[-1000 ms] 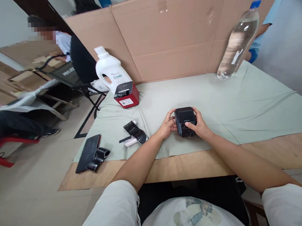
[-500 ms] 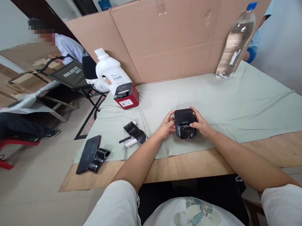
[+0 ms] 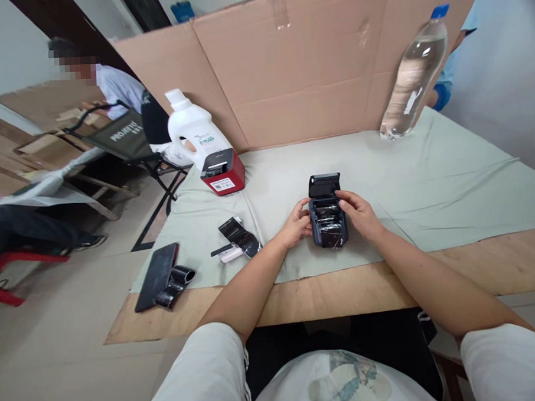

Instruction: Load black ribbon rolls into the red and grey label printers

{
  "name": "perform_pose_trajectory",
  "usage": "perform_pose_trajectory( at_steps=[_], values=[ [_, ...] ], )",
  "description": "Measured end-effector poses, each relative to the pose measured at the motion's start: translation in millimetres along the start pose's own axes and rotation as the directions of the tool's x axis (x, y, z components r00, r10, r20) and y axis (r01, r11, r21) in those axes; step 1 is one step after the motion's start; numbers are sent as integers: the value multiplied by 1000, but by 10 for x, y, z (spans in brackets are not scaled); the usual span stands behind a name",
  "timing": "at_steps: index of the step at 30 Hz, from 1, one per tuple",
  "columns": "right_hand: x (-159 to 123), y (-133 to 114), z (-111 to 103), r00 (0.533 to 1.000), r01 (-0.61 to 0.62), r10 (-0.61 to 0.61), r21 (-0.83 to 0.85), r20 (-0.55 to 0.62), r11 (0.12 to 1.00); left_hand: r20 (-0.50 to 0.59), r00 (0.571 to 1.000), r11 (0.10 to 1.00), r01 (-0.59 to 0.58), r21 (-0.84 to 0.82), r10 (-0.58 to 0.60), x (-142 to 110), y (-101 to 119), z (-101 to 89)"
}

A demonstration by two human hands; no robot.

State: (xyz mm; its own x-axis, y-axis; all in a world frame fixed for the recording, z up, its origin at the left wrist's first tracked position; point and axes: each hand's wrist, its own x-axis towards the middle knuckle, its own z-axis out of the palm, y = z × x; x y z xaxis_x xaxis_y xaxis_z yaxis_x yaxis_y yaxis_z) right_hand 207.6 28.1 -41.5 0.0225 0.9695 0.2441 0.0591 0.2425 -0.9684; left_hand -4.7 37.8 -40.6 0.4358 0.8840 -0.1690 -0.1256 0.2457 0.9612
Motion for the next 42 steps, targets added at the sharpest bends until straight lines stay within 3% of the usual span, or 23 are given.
perform_pose_trajectory(
  at_steps=[3,5,7,10,12,16,20,23,26,28,31,36,42],
  values=[
    [-7,47,13,999,1,1,-40,51,999,-35,999,994,-18,104,22,-5,-4,-2],
    [-1,91,14,998,-7,12,-61,69,998,-92,991,956,-65,288,95,-14,-2,-4],
    [10,135,10,997,-22,30,-94,77,995,-141,959,841,-138,522,245,-21,0,-10],
    [28,188,4,994,-53,68,-174,80,983,-104,892,628,-222,746,439,-19,-9,-25],
    [33,210,2,994,-53,72,-218,79,975,-80,883,583,-235,778,462,-15,-22,-29],
    [31,223,2,996,-35,55,-258,69,966,-139,874,622,-212,754,465,-47,5,4],
    [33,215,9,998,-23,39,-258,58,966,-146,842,601,-239,763,520,-94,219,109],
    [40,214,20,999,-12,20,-221,35,975,13,889,477,-258,840,458,-31,453,230],
    [47,221,26,1000,0,4,-209,19,978,152,950,313,-236,920,272,136,628,369],
    [51,227,24,1000,2,3,-225,22,974,154,977,240,-187,953,150,264,684,462],
    [58,230,15,999,7,4,-262,41,965,118,991,120,-124,985,57,400,706,592],
    [73,232,0,998,24,-8,-281,57,959,94,995,-49,-93,994,28,406,718,712],
    [78,227,-1,999,20,-5,-299,53,954,80,996,-104,-77,992,28,360,728,714]
  ],
)
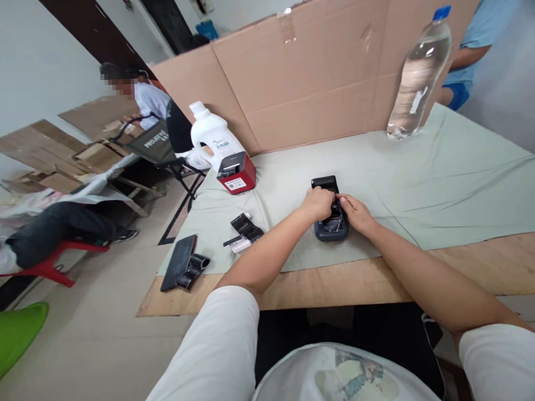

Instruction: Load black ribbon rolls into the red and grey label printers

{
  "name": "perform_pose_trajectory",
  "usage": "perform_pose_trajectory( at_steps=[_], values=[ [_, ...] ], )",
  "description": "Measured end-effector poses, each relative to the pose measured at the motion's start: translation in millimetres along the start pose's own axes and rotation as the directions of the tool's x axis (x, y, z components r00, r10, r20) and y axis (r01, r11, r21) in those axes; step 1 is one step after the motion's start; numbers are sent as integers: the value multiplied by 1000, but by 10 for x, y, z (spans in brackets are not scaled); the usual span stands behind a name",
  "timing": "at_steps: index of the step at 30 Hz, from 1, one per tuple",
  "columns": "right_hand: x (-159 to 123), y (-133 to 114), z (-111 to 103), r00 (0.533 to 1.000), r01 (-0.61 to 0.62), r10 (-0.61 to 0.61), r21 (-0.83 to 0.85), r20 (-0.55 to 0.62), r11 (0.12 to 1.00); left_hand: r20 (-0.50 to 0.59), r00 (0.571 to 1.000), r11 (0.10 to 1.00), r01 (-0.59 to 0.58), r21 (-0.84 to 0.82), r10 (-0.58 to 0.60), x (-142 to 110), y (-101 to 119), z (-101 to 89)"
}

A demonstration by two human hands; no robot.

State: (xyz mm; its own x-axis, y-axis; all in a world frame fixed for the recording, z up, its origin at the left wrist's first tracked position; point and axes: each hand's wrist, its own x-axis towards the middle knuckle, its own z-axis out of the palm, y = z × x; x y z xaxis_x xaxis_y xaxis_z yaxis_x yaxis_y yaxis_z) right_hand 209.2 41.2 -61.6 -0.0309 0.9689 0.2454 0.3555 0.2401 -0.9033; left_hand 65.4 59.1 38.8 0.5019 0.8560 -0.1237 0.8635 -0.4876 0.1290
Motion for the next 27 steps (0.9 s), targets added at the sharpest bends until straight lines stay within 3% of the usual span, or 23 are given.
perform_pose_trajectory(
  at_steps=[7,12,21,27],
  values=[
    [-3,24,4,999,38,-38,-23,-15,999,26,999,998,43,-55,-42,56,11,-28],
    [-11,-8,9,999,40,-41,-65,-12,997,54,999,996,0,84,-5,50,64,-23],
    [-26,-64,-1,999,46,-48,-81,-23,996,32,999,991,-37,130,34,91,51,-14],
    [-28,-57,-1,999,31,-34,-79,-35,996,0,1000,1000,-20,-9,20,96,-33,-31]
  ],
)
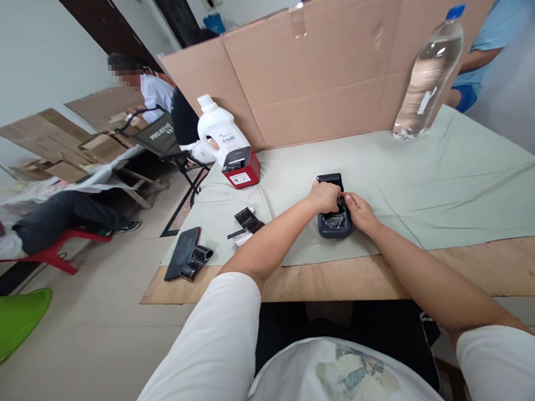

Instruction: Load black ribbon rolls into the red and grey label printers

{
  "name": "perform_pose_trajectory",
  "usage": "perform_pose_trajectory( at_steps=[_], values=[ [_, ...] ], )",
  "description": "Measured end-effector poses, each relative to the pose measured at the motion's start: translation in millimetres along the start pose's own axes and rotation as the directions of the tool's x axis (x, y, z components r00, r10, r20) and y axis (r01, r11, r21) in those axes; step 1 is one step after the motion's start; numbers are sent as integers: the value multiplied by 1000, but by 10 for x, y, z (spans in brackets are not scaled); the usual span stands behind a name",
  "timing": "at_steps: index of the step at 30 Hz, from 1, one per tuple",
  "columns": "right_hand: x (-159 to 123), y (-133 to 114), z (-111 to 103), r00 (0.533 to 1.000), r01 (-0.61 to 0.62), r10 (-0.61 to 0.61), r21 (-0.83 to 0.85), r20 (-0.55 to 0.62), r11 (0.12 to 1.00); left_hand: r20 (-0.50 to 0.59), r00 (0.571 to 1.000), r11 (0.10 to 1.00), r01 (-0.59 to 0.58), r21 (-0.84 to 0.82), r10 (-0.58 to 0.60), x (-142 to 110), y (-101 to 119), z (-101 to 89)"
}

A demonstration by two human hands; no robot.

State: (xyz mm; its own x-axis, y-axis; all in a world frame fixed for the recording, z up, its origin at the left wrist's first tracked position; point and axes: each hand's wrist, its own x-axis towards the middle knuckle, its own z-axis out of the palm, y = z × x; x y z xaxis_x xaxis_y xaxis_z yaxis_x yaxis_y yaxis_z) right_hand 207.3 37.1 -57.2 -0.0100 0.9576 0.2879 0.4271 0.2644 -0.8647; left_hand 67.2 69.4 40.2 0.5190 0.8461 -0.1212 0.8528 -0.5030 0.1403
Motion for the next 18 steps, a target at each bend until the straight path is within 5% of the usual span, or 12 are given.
perform_pose_trajectory(
  at_steps=[4,8,11,14,18],
  values=[
    [0,9,-1,1000,-5,5,3,3,1000,-28,999,940,-34,-339,26,-46,-129,-71],
    [-7,10,-7,1000,-6,6,6,7,1000,-129,987,658,-158,-736,93,-395,-309,-196],
    [-15,2,-6,1000,-21,22,-14,11,1000,-35,984,503,-120,-856,176,-902,-443,-200],
    [-19,1,3,1000,-22,22,-16,12,1000,94,973,609,-57,-791,213,-1460,-613,-65],
    [-18,11,5,1000,2,-2,-22,19,1000,91,996,801,44,-597,13,-2052,-992,135]
  ],
)
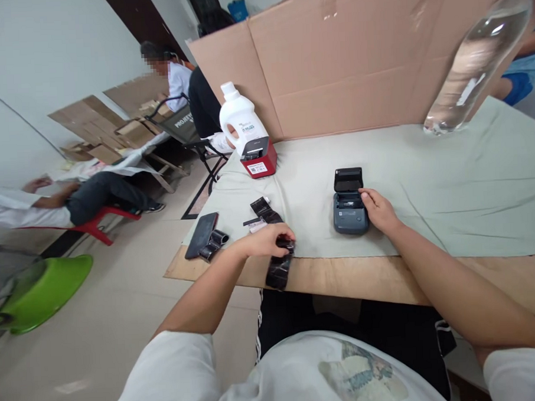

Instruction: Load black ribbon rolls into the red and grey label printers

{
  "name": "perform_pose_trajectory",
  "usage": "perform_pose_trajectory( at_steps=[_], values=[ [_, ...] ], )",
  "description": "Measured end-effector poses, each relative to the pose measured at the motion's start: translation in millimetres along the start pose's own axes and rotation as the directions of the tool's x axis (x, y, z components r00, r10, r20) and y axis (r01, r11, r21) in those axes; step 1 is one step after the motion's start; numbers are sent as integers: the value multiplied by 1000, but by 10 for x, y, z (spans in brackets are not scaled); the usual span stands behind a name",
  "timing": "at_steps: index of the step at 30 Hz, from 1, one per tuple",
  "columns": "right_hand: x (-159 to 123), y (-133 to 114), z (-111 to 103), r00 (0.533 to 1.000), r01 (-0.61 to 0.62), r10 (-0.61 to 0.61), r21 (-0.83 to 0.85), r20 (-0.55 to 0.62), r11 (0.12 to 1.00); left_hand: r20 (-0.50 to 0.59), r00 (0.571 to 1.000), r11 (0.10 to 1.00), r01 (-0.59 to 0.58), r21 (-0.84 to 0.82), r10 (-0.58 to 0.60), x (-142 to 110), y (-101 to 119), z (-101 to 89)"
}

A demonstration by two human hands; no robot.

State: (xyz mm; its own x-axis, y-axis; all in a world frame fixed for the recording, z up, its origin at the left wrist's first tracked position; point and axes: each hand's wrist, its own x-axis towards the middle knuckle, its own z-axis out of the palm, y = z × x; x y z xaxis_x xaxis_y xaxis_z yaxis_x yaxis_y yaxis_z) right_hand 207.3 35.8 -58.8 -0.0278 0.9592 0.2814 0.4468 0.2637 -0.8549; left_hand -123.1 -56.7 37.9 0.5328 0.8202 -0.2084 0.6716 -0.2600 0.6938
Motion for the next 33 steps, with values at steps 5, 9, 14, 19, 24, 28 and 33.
perform_pose_trajectory(
  at_steps=[5,9,14,19,24,28,33],
  values=[
    [11,-6,-7,1000,-11,12,-59,16,998,-206,947,945,281,167,-245,-449,-417,-265],
    [19,-1,-5,1000,1,0,-73,19,997,-321,890,870,414,267,-325,-572,-573,-400],
    [19,13,-5,1000,19,-18,-79,17,997,-378,834,743,538,399,-401,-549,-719,-449],
    [20,21,0,1000,22,-21,-71,18,997,-353,816,686,576,445,-457,-503,-865,-564],
    [17,41,-3,1000,28,-28,-59,8,998,-484,789,735,575,360,-380,-249,-943,-753],
    [14,29,-8,1000,17,-15,-59,19,998,-382,872,790,457,409,-306,75,-929,-849],
    [12,-8,-27,999,-6,8,-64,32,998,-121,930,751,353,558,-347,361,-865,-917]
  ],
)
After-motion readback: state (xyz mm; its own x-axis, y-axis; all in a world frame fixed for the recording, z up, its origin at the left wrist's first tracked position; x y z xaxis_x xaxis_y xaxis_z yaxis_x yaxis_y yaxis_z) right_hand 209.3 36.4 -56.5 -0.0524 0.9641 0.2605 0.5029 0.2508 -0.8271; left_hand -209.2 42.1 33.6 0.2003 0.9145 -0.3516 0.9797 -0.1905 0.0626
